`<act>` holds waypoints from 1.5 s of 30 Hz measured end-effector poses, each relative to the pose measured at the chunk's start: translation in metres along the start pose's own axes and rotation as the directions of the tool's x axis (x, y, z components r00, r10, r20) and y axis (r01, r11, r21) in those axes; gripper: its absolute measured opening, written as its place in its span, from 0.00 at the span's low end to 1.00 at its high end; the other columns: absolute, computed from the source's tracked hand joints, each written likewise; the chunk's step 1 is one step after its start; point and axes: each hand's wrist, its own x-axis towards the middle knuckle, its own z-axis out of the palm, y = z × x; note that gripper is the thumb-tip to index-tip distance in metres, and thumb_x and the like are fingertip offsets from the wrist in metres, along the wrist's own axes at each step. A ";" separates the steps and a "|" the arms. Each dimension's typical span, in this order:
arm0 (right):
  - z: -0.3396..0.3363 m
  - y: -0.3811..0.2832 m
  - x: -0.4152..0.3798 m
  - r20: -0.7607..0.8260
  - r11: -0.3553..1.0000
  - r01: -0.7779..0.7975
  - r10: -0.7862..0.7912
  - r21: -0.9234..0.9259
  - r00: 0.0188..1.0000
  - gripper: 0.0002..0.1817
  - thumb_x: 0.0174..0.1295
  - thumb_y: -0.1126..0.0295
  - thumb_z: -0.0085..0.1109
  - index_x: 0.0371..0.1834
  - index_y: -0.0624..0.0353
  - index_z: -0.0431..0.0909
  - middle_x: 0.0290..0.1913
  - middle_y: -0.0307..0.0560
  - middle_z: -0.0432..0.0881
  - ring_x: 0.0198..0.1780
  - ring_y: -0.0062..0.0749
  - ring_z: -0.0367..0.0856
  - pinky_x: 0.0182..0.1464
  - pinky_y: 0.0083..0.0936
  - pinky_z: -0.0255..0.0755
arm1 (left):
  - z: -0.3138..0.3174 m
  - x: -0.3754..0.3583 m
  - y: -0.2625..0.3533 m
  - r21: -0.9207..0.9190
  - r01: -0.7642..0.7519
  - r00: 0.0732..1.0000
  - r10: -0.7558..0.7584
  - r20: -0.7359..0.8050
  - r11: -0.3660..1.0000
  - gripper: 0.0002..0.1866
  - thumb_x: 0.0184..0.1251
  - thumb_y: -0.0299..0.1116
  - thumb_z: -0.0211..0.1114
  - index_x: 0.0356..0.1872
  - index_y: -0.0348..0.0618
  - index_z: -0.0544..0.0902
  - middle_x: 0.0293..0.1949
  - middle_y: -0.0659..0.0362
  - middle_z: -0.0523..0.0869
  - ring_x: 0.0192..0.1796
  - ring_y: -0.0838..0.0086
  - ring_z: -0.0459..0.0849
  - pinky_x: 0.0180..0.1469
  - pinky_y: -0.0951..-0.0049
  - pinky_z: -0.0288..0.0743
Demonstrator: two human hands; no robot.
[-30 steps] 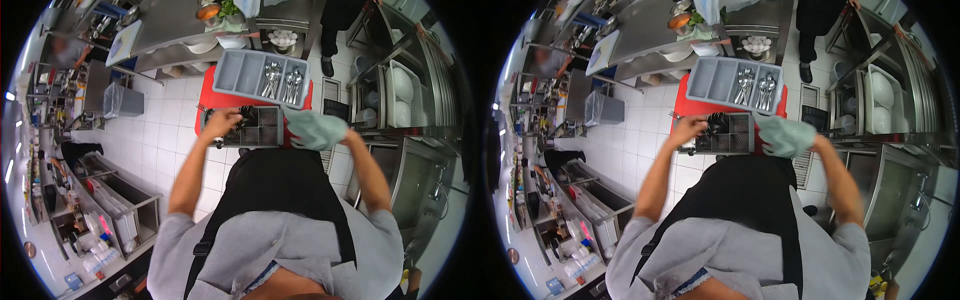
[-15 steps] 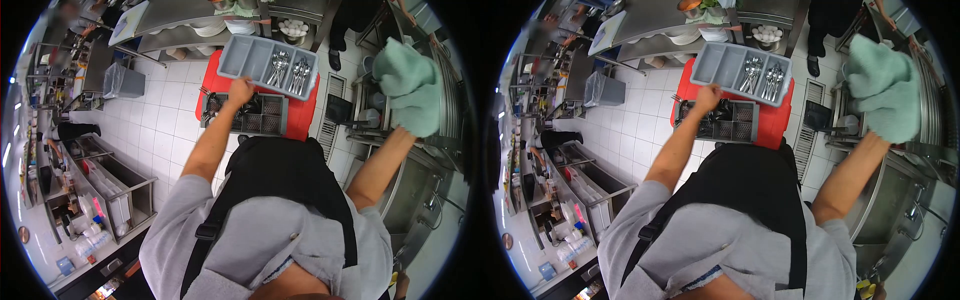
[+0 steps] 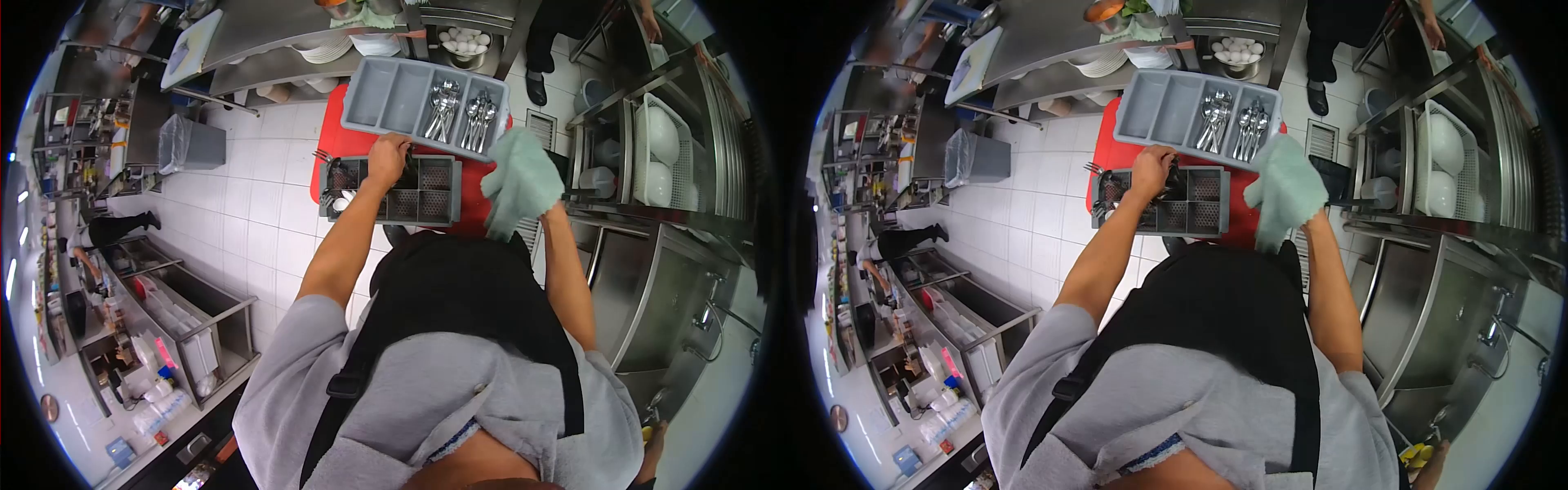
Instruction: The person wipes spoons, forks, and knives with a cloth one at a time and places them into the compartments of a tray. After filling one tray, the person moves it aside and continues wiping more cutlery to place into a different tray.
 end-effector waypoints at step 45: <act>0.091 0.024 -0.010 0.295 0.449 -0.682 0.665 0.577 0.687 0.13 0.69 0.66 0.46 0.43 0.65 0.75 0.36 0.62 0.80 0.34 0.51 0.85 0.35 0.43 0.79 | 0.045 -0.026 0.056 -0.424 0.705 0.702 -0.476 0.530 0.568 0.20 0.70 0.42 0.68 0.53 0.35 0.81 0.30 0.60 0.85 0.27 0.79 0.83 0.26 0.76 0.78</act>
